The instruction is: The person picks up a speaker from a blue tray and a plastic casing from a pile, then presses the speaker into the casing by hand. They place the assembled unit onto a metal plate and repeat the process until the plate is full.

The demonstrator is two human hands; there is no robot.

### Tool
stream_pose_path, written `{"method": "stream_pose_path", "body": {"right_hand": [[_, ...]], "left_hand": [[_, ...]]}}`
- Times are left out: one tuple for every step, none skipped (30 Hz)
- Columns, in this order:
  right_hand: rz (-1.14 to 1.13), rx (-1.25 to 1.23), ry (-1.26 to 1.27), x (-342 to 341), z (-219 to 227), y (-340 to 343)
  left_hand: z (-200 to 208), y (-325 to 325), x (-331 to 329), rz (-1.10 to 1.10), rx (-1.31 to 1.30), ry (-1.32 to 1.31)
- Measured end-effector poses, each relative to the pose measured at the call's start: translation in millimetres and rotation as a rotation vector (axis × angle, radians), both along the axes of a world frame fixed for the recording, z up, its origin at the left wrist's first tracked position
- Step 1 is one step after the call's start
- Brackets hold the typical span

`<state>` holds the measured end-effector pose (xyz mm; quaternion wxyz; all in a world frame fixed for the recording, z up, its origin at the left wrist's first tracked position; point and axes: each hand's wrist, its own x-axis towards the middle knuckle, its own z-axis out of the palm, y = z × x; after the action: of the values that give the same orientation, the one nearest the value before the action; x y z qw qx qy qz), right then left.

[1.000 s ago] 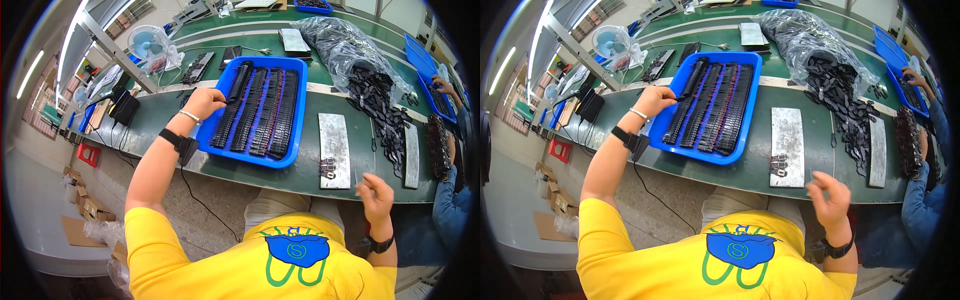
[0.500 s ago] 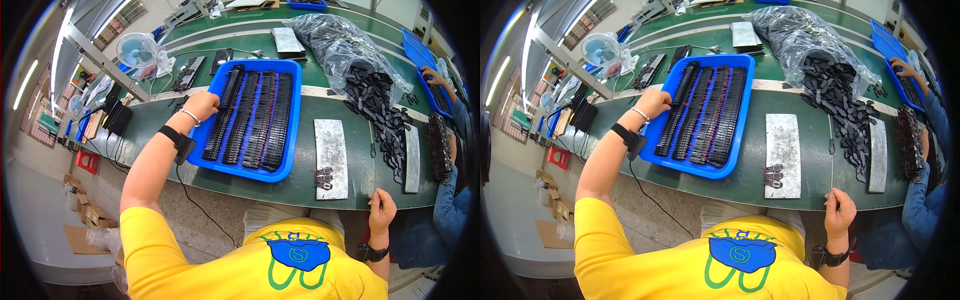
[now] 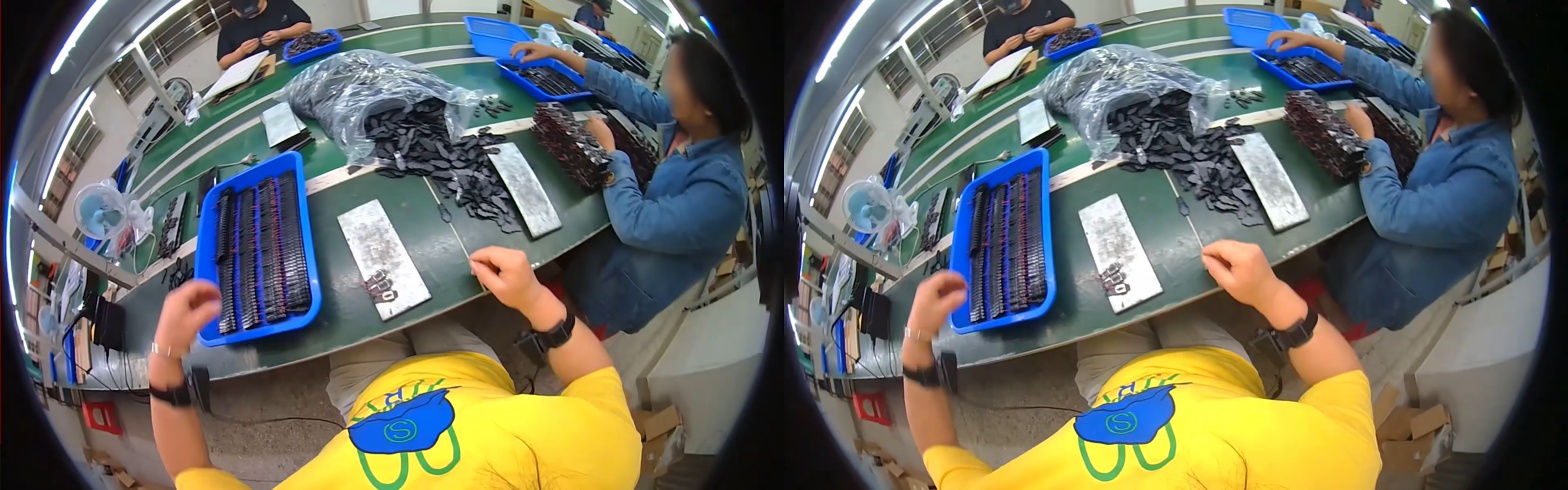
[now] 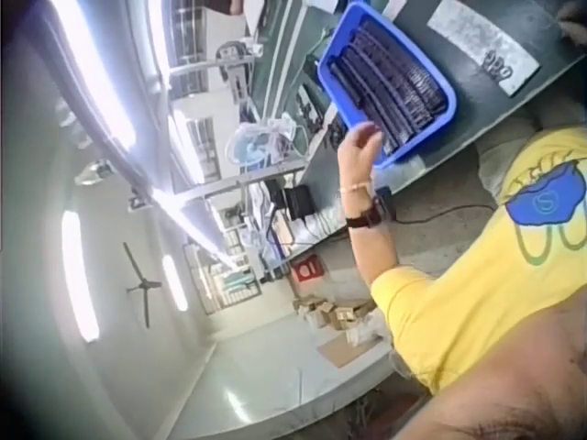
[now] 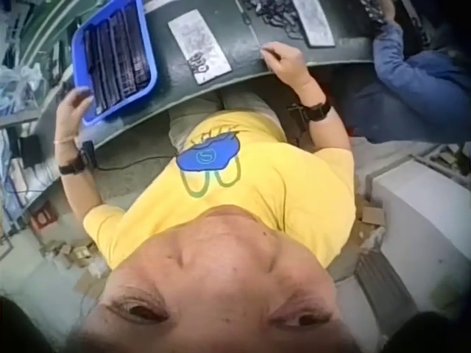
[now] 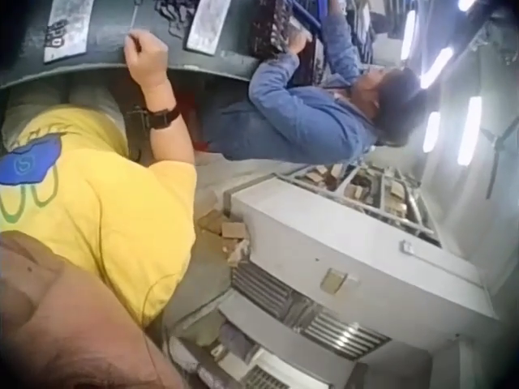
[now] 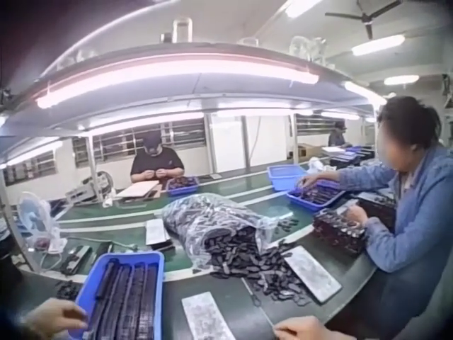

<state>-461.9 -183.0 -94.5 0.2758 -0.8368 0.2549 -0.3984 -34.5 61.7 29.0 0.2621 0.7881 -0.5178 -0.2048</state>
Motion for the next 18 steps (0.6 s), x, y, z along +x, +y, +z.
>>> {"method": "stream_pose_path", "body": {"right_hand": [[0.025,-0.089,0.060,-1,2,-7],[0.024,-0.084,0.066,-1,2,-16],[0.038,-0.203,0.120,0,-1,-26],[0.054,-0.322,0.175,0,-4,-30],[0.080,-0.316,0.183,3,-2,-30],[0.123,-0.400,0.221,6,2,-29],[0.171,-0.482,0.256,9,7,-26],[0.219,-0.565,0.289,11,10,-24],[0.253,-0.561,0.293,12,12,-22],[0.305,-0.581,0.331,12,13,-23],[0.356,-0.603,0.368,12,14,-26],[0.405,-0.627,0.403,14,14,-28],[0.432,-0.627,0.406,14,15,-28],[0.483,-0.593,0.427,17,17,-27],[0.524,-0.561,0.453,17,19,-28],[0.560,-0.527,0.483,18,19,-29],[0.588,-0.528,0.483,19,22,-29],[0.626,-0.525,0.563,21,24,-28]], "left_hand": [[5,19,-25,-0.036,0.042,0.127],[4,43,-47,-0.114,0.131,0.238],[-4,66,-67,-0.185,0.220,0.353],[-19,77,-85,-0.208,0.303,0.455],[-42,92,-97,-0.213,0.379,0.560],[-79,109,-100,-0.173,0.438,0.610],[-130,129,-101,-0.129,0.498,0.663],[-194,156,-98,0.044,0.489,0.839],[-255,184,-100,0.218,0.471,1.014],[-291,201,-116,0.390,0.431,1.112],[-324,217,-132,0.562,0.387,1.204],[-352,228,-149,0.498,0.462,1.175],[-378,239,-168,0.430,0.538,1.147],[-417,258,-190,0.330,0.580,1.106],[-443,267,-205,0.219,0.622,1.060],[-445,265,-209,0.237,0.612,1.078],[-447,261,-218,0.250,0.602,1.087],[-439,241,-220,0.266,0.594,1.097]]}}
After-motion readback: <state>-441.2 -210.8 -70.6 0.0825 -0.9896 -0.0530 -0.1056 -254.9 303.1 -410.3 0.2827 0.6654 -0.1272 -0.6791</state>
